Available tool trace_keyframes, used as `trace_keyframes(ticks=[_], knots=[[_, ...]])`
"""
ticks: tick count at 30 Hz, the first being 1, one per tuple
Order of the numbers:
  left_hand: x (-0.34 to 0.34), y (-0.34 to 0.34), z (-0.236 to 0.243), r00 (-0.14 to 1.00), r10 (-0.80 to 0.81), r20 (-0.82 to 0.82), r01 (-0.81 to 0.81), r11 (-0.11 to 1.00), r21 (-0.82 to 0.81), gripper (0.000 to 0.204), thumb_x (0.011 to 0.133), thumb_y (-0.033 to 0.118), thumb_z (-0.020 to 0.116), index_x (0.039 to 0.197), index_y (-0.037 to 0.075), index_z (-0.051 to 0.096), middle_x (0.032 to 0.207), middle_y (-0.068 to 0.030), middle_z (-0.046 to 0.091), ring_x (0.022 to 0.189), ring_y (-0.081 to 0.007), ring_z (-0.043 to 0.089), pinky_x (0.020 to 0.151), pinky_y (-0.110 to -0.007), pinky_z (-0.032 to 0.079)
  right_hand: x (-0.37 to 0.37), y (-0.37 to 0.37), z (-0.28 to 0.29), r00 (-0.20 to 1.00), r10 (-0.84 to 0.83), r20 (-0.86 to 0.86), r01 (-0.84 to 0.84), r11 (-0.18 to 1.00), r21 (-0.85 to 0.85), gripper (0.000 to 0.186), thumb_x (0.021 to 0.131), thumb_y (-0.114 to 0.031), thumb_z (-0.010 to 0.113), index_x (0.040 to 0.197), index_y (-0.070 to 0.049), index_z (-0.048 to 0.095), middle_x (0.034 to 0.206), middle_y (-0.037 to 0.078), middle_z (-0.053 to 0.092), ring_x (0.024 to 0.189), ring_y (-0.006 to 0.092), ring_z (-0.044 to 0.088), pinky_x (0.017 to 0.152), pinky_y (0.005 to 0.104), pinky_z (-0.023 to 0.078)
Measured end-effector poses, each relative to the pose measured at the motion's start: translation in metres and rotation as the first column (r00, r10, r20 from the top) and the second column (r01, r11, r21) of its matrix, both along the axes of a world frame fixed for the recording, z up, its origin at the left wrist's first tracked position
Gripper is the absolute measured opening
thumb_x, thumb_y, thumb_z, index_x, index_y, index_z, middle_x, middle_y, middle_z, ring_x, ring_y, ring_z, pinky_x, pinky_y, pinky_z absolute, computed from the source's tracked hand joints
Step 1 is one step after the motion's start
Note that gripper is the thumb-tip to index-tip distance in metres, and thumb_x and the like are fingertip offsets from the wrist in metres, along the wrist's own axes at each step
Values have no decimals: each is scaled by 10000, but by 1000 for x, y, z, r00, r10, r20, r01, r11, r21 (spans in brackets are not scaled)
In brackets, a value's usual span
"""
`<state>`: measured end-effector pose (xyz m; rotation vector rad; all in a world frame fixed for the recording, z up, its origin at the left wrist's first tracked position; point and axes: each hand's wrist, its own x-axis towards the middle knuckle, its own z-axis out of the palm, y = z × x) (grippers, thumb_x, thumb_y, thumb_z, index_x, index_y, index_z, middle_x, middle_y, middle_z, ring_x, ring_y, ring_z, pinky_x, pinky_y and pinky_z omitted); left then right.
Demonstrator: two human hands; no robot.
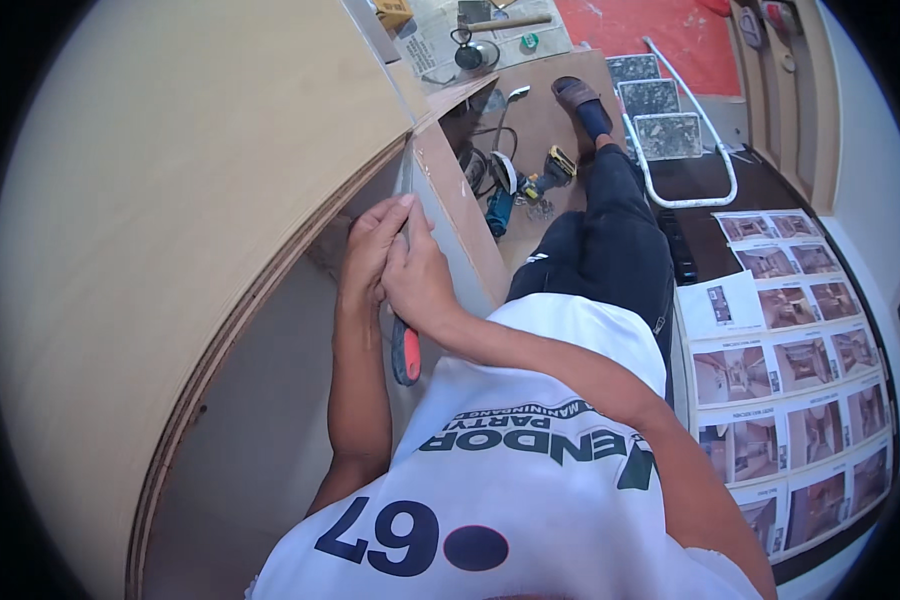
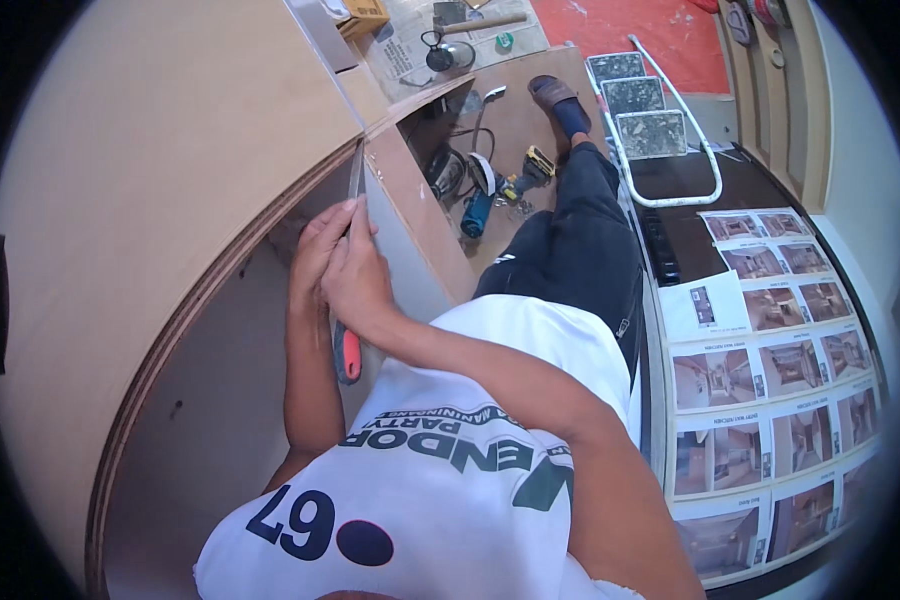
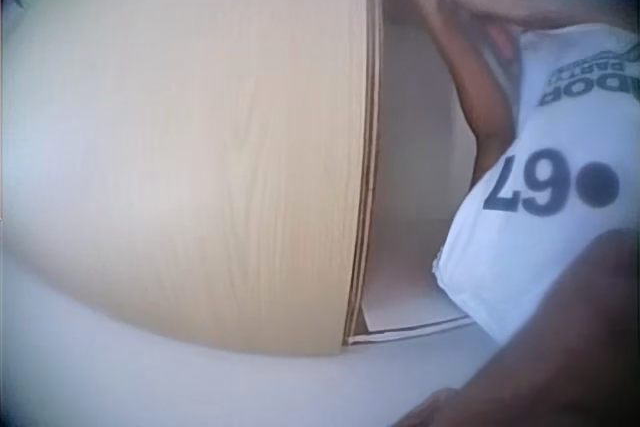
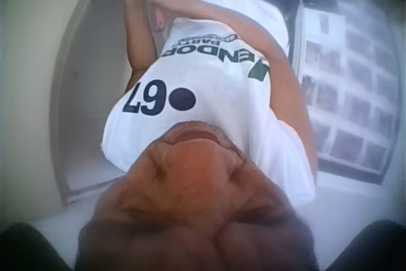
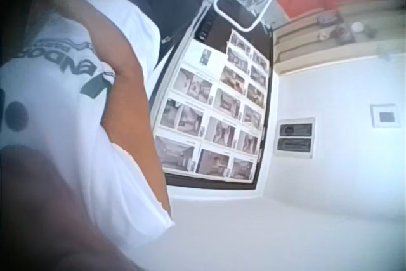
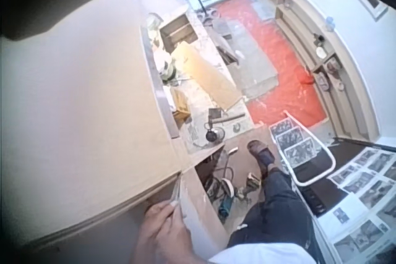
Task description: The person positions a white cabinet panel into an overhead opening, hammers it into place, and then uses a utility knife to trim excess material along the edges. The person works on a stepladder in a room under renovation.
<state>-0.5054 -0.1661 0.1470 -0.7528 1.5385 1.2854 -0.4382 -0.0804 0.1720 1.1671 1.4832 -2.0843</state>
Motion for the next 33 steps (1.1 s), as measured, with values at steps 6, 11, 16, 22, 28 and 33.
trace_keyframes(ticks=[6, 11, 16, 22, 28, 33], knots=[[-2, -24, -30, 996, -44, 72, 42, 999, 33, 281, 968, 262, 643, 1077, 4, 672, 844, -33, 671, 742, -84, 617, 661, -234, 503, -10, 17, -11, 996, 54, 70, -27, 940, -340, 610, 966, -152, 402, 1512, 8, 181, 1187, 394, 551, 1034, 525, 598, 907, 539, 476], [-7, 4, -12, 979, -164, -120, 142, 975, -170, 269, 955, 257, 661, 1052, 7, 687, 824, -19, 668, 706, -80, 606, 637, -241, 497, -1, -16, -27, 993, -79, -89, 81, 996, 19, 507, 973, -146, 383, 1428, 46, 268, 1151, 358, 555, 975, 461, 616, 866, 494, 491], [-16, -5, -42, 986, -161, -50, 150, 973, -176, 232, 948, 210, 652, 982, -14, 701, 785, -5, 656, 690, -93, 606, 604, -261, 486, -21, 24, -27, 1000, 6, 16, -1, 947, -322, 545, 977, -143, 363, 1467, 68, 252, 1256, 393, 526, 1158, 518, 548, 982, 515, 448], [1, 9, 7, 944, -261, -200, 202, 940, -274, 243, 946, 220, 644, 893, -9, 709, 758, 0, 641, 654, -80, 572, 563, -250, 457, 8, -10, -13, 992, -98, -81, 86, 985, -147, 523, 991, -135, 339, 1477, 31, 239, 823, 222, 576, 671, 324, 572, 626, 409, 477], [15, 0, -35, 921, -370, -126, 306, 883, -355, 287, 912, 229, 662, 827, -41, 712, 663, 11, 598, 670, -48, 529, 560, -266, 446, 16, -3, -29, 990, -129, 64, 142, 944, -299, 446, 983, -140, 361, 1391, 40, 377, 1132, 342, 571, 1015, 448, 599, 865, 485, 468], [14, 12, 6, 759, -555, -342, 321, 774, -546, 289, 878, 219, 691, 904, -67, 722, 698, -71, 673, 677, -88, 581, 607, -300, 497, 27, -32, -26, 973, -222, -65, 207, 960, -187, 395, 1008, -151, 334, 1356, 20, 405, 976, 261, 572, 799, 326, 612, 726, 411, 464]])
